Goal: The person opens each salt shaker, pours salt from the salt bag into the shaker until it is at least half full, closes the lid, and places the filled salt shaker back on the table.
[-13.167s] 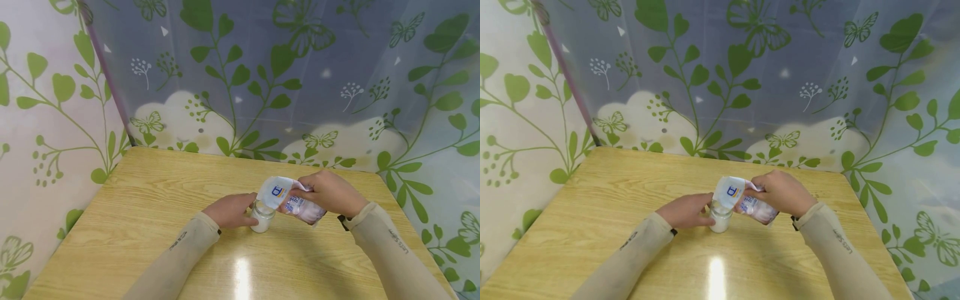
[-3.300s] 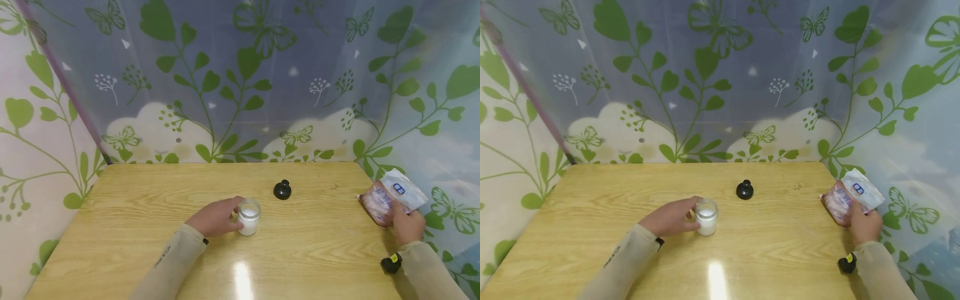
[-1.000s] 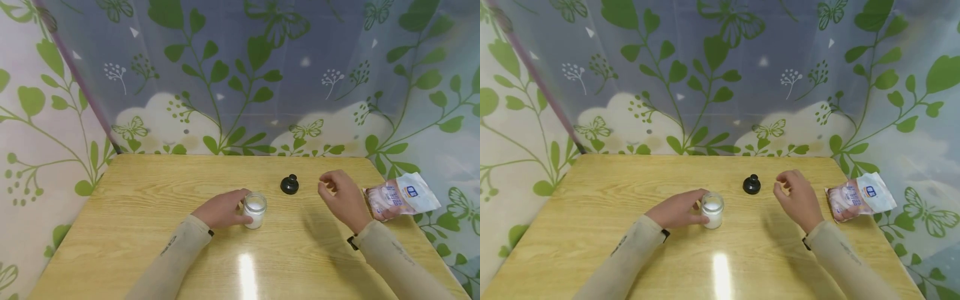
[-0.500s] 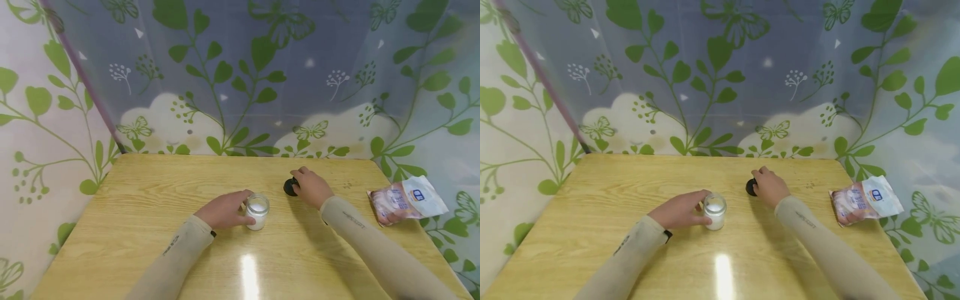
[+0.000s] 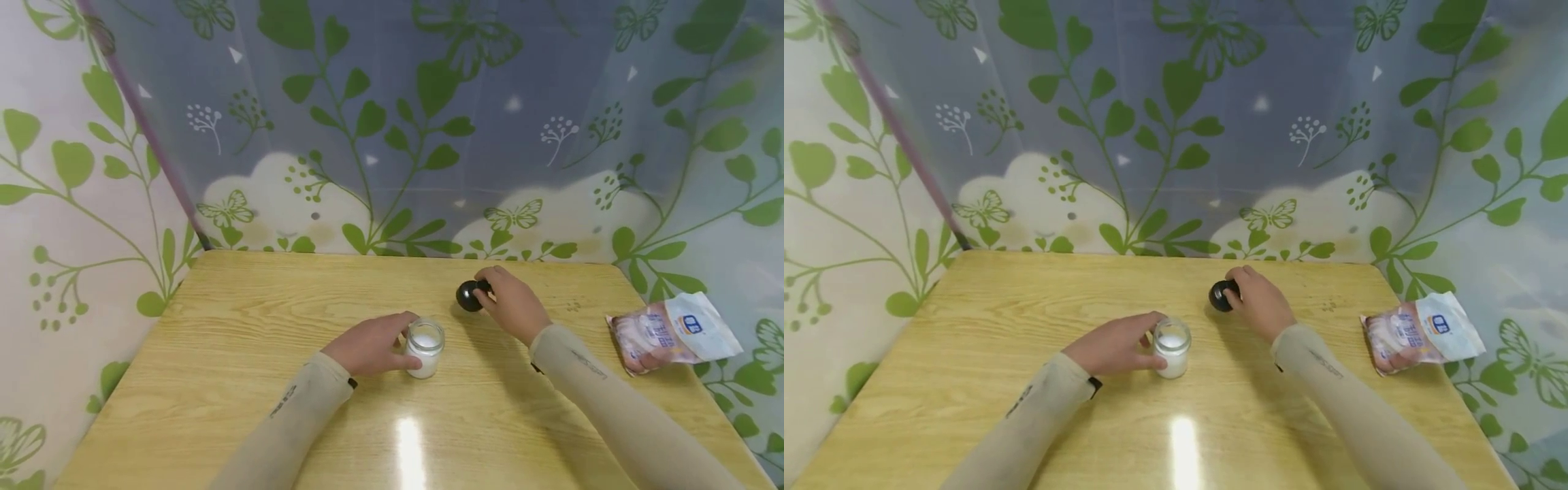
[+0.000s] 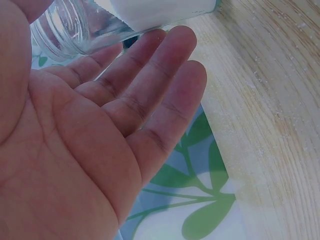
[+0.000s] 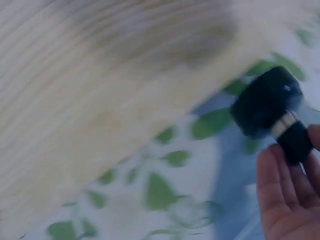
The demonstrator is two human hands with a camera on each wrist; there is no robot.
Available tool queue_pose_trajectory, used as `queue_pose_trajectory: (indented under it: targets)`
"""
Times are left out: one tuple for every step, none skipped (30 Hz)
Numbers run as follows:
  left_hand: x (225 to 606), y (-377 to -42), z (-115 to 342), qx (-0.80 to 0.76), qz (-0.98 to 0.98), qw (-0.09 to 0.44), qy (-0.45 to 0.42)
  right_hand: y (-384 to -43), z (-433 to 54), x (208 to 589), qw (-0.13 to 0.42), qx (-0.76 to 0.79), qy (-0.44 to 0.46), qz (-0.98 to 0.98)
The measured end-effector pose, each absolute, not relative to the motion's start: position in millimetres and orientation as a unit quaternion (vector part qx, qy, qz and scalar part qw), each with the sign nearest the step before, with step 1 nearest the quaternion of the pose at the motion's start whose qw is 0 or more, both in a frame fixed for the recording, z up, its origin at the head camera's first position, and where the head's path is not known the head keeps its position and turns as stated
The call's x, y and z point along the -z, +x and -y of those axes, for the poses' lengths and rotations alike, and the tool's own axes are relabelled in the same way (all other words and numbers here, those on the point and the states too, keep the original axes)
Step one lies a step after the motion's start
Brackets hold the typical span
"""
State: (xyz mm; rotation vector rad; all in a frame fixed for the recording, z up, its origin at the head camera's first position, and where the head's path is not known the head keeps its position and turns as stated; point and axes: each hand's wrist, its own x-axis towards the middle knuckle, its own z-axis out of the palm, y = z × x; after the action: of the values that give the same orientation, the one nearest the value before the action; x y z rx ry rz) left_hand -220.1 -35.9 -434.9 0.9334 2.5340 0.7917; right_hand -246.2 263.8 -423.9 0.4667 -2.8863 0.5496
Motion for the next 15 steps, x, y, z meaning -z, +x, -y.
queue_pose_trajectory:
  targets:
    - [435.1, -220.1, 35.7, -0.278, -0.889, 0.163, 0.326, -242.2, -259.5, 417.8, 0.089, -0.206, 0.156, 0.962]
    - [435.0, -220.0, 35.6, -0.28, -0.888, 0.164, 0.325, -237.2, -254.7, 410.9, 0.095, -0.23, 0.158, 0.956]
    - [435.2, -220.1, 35.5, -0.281, -0.888, 0.165, 0.324, -231.9, -249.8, 404.1, 0.105, -0.253, 0.164, 0.948]
    - [435.6, -220.3, 35.4, -0.281, -0.888, 0.165, 0.324, -226.2, -244.7, 397.3, 0.117, -0.274, 0.174, 0.939]
    - [436.0, -220.6, 35.3, -0.281, -0.888, 0.165, 0.324, -220.8, -239.7, 391.4, 0.13, -0.294, 0.19, 0.928]
    - [436.3, -220.7, 35.2, -0.28, -0.888, 0.164, 0.324, -215.4, -234.9, 386.0, 0.143, -0.31, 0.21, 0.916]
    - [436.8, -221.1, 35.1, -0.279, -0.889, 0.163, 0.325, -210.2, -230.3, 381.1, 0.152, -0.324, 0.233, 0.904]
    - [437.0, -221.5, 35.0, -0.279, -0.888, 0.163, 0.326, -205.9, -226.2, 377.5, 0.16, -0.334, 0.258, 0.892]
    - [437.2, -221.8, 34.9, -0.277, -0.889, 0.162, 0.328, -202.3, -222.4, 374.7, 0.165, -0.34, 0.281, 0.882]
    - [437.4, -222.0, 34.8, -0.276, -0.889, 0.161, 0.329, -199.2, -218.8, 372.8, 0.164, -0.346, 0.304, 0.872]
    - [437.5, -222.4, 34.8, -0.276, -0.888, 0.16, 0.33, -196.7, -215.6, 371.7, 0.16, -0.348, 0.326, 0.864]
    - [437.5, -222.4, 35.1, -0.277, -0.888, 0.161, 0.33, -194.5, -212.6, 370.9, 0.153, -0.35, 0.344, 0.858]
    - [437.3, -222.6, 35.2, -0.278, -0.888, 0.161, 0.33, -193.0, -210.2, 371.3, 0.145, -0.349, 0.36, 0.853]
    - [437.1, -222.6, 35.2, -0.279, -0.887, 0.161, 0.331, -192.1, -208.2, 372.3, 0.139, -0.347, 0.372, 0.85]
    - [437.1, -222.6, 35.3, -0.279, -0.887, 0.16, 0.332, -191.6, -206.3, 373.5, 0.133, -0.346, 0.38, 0.848]
